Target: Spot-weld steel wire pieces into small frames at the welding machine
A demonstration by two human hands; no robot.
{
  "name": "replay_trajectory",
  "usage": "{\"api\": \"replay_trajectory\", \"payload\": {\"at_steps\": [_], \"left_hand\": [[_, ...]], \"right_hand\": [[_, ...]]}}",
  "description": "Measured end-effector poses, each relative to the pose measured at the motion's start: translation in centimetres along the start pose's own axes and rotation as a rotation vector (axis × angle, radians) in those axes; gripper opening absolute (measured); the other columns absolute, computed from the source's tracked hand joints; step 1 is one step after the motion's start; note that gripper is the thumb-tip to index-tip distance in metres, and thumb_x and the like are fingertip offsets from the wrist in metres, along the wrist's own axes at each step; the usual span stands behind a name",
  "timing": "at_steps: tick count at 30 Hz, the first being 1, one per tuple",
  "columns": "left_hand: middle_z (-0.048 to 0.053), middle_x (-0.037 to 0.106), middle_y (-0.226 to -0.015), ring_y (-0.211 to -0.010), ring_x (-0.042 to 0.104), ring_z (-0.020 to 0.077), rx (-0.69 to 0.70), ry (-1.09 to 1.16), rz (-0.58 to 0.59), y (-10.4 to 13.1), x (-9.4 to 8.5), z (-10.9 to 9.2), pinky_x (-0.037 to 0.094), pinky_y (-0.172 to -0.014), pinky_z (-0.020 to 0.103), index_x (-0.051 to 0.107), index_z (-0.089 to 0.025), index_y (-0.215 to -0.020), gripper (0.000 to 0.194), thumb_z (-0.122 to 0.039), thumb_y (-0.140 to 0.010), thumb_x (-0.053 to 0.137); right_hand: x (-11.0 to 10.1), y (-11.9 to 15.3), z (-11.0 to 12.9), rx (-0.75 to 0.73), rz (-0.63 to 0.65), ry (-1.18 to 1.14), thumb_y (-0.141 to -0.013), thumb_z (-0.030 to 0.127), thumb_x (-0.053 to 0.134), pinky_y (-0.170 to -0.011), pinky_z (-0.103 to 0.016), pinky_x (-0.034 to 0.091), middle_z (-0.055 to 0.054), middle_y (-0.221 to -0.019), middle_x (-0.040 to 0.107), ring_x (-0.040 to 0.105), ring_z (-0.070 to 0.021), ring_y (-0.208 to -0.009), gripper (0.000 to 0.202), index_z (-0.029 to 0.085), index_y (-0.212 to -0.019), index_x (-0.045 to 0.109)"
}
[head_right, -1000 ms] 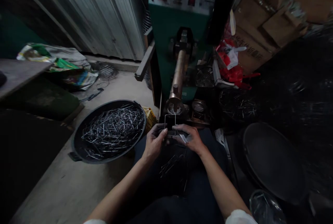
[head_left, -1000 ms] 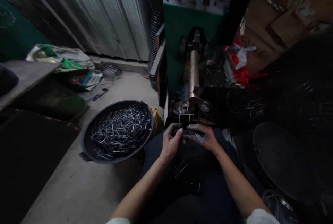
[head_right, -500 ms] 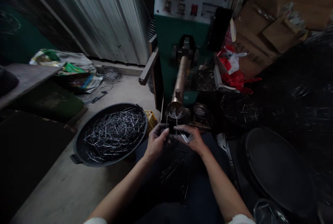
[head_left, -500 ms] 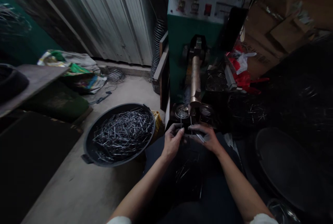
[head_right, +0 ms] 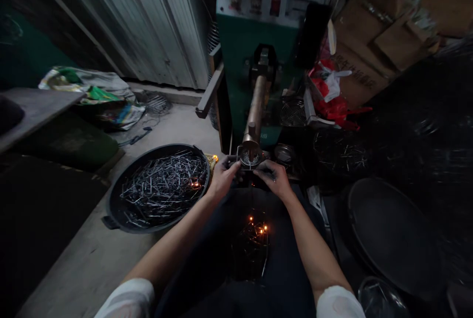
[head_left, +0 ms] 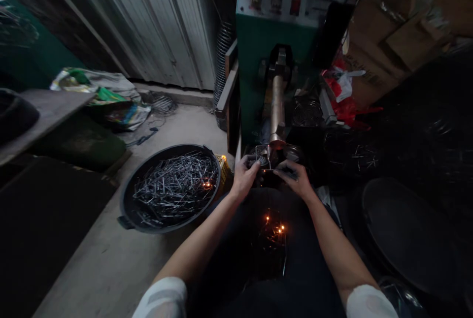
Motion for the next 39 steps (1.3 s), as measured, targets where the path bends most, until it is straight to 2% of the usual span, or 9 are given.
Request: {"api": "replay_trajectory", "payload": {"at_steps": [8, 15, 22, 27, 31, 33, 35, 37, 39], "left_hand": [[-0.004, 0.061, -0.060, -0.039, 0.050, 0.0089, 0.006, 0.060, 0.041, -2.4, 0.8, -0.3, 0.035, -0.036, 0.018, 0.060, -0.016, -0.095, 0.036, -0.045, -0.076, 0.072], [-0.004, 0.060, -0.059, -0.040, 0.050, 0.0085, -0.052, 0.150, 0.075, -2.6, 1.0, -0.6, 0.035, -0.037, 0.018, 0.059, -0.016, -0.096, 0.040, -0.046, -0.075, 0.075], [-0.004, 0.059, -0.062, -0.044, 0.050, 0.0083, 0.024, 0.120, 0.096, -3.8, 0.9, 0.1, 0.036, -0.039, 0.018, 0.059, -0.017, -0.092, 0.031, -0.043, -0.080, 0.072], [-0.005, 0.057, -0.061, -0.045, 0.050, 0.0080, 0.061, 0.084, 0.021, -2.7, 0.4, 0.0, 0.036, -0.041, 0.018, 0.059, -0.017, -0.093, 0.028, -0.040, -0.081, 0.070], [-0.005, 0.059, -0.059, -0.044, 0.053, 0.0097, 0.006, 0.092, -0.075, -0.5, -3.6, 1.5, 0.039, -0.042, 0.018, 0.057, -0.017, -0.100, 0.033, -0.043, -0.082, 0.067], [-0.004, 0.059, -0.058, -0.041, 0.051, 0.0100, -0.050, 0.065, -0.228, 0.4, -7.7, 2.5, 0.039, -0.042, 0.020, 0.057, -0.016, -0.103, 0.040, -0.047, -0.081, 0.068], [-0.002, 0.061, -0.060, -0.042, 0.052, 0.0109, -0.089, 0.024, -0.401, 1.3, -12.6, 3.1, 0.041, -0.044, 0.022, 0.057, -0.014, -0.106, 0.045, -0.050, -0.082, 0.068], [0.003, 0.066, -0.071, -0.048, 0.057, 0.0130, -0.115, -0.011, -0.523, 2.2, -16.9, 3.2, 0.046, -0.049, 0.025, 0.054, -0.012, -0.114, 0.048, -0.048, -0.085, 0.066], [0.009, 0.070, -0.091, -0.065, 0.065, 0.0163, -0.148, -0.050, -0.589, 3.4, -19.8, 3.2, 0.052, -0.061, 0.028, 0.051, -0.012, -0.120, 0.050, -0.041, -0.084, 0.069]], "right_hand": [[0.0, -1.6, -1.1, 0.081, -0.047, -0.052, -0.087, 0.039, 0.072, -0.070, -0.027, 0.048, -0.002, -0.079, 0.070, 0.064, -0.0183, -0.075, 0.021, 0.019, -0.084, 0.072], [-0.2, -1.6, -0.5, 0.086, -0.056, -0.065, -0.089, 0.038, 0.071, -0.069, -0.027, 0.046, -0.002, -0.078, 0.069, 0.063, -0.0176, -0.073, 0.020, 0.018, -0.084, 0.072], [0.1, -2.4, -1.2, 0.097, -0.046, -0.079, -0.090, 0.040, 0.071, -0.069, -0.028, 0.047, -0.002, -0.078, 0.068, 0.063, -0.0180, -0.075, 0.022, 0.019, -0.084, 0.072], [-1.1, -1.0, -1.2, 0.166, 0.000, -0.104, -0.084, 0.043, 0.075, -0.080, -0.034, 0.053, -0.005, -0.091, 0.073, 0.067, -0.0224, -0.086, 0.024, 0.020, -0.092, 0.075], [-3.5, 4.3, -2.4, 0.412, -0.003, -0.069, -0.078, 0.048, 0.077, -0.088, -0.040, 0.058, -0.009, -0.108, 0.075, 0.070, -0.0288, -0.101, 0.036, 0.020, -0.102, 0.076], [-5.1, 7.5, -4.0, 0.578, -0.017, 0.027, -0.070, 0.053, 0.081, -0.079, -0.039, 0.061, -0.011, -0.102, 0.077, 0.073, -0.0319, -0.096, 0.046, 0.018, -0.099, 0.077], [-5.8, 10.6, -5.7, 0.749, 0.102, 0.084, -0.070, 0.060, 0.079, -0.067, -0.037, 0.062, -0.012, -0.095, 0.077, 0.075, -0.0316, -0.084, 0.053, 0.017, -0.100, 0.077], [-5.8, 12.6, -6.5, 0.793, 0.177, 0.143, -0.067, 0.063, 0.079, -0.068, -0.038, 0.062, -0.013, -0.094, 0.077, 0.074, -0.0319, -0.083, 0.057, 0.017, -0.100, 0.076], [-5.7, 13.4, -6.2, 0.743, 0.129, 0.217, -0.061, 0.065, 0.079, -0.074, -0.041, 0.060, -0.012, -0.093, 0.077, 0.073, -0.0333, -0.087, 0.061, 0.017, -0.097, 0.074]]}}
Point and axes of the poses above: each hand's wrist, its own y-axis away from the middle knuckle, its own x-axis out of the palm, z = x × y, the point moved 5 cm from there along -y, towards the middle knuckle
